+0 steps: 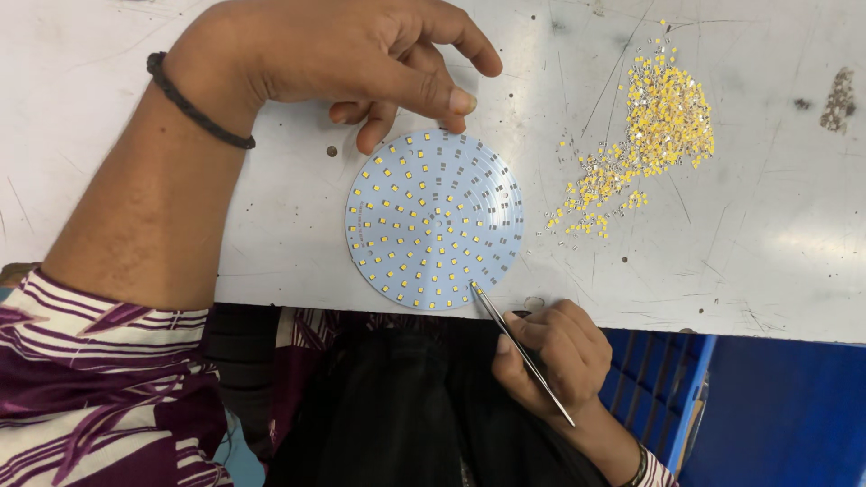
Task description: The person uses tweezers to pick up small yellow LED chips from a pile on the table and places them one by one into empty slots on a circular LED board. The person continues this repetitive placement process throughout the clip.
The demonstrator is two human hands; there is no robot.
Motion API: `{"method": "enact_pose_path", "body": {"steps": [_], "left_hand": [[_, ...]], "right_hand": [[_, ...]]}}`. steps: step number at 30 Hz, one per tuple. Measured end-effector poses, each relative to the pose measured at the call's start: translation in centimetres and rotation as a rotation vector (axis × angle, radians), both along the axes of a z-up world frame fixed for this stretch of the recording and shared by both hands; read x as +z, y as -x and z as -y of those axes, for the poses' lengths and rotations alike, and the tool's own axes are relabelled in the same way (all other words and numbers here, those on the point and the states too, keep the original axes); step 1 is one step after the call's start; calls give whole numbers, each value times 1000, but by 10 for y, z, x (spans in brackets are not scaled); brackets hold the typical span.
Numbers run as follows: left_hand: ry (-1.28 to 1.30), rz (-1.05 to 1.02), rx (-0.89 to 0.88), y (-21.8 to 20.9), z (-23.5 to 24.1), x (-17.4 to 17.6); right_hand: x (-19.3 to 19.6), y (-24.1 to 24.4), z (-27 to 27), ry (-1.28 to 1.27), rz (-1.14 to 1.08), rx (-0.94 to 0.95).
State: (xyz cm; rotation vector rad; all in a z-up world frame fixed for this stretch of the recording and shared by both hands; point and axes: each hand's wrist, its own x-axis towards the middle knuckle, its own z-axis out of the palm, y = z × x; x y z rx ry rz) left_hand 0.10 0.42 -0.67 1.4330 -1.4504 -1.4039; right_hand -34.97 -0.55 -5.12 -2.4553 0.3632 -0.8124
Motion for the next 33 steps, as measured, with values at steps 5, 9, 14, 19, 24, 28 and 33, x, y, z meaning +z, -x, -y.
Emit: {"method": "enact_pose_path", "body": {"steps": [5,9,14,19,24,28,33], "left_hand": [[-22,73,52,0,-3,1],[-35,42,9,-2,1,-3],[-53,2,-61,-6,9,-4],[-83,34,-58,-5,9,-4],[-126,81,-22,0,10,0],[-120,60,-27,0,10,1],[-121,50,-18,-1,10,-1]], "right_hand": [[4,-3,-1,10,-19,4],[7,-4,1,33,-33,21],[12,5,12,-24,-43,-81],[18,24,45,-162,-106,-309],[15,24,49,-165,-105,-345],[16,21,49,-160,-111,-340],[17,21,51,-155,-117,-363]]}}
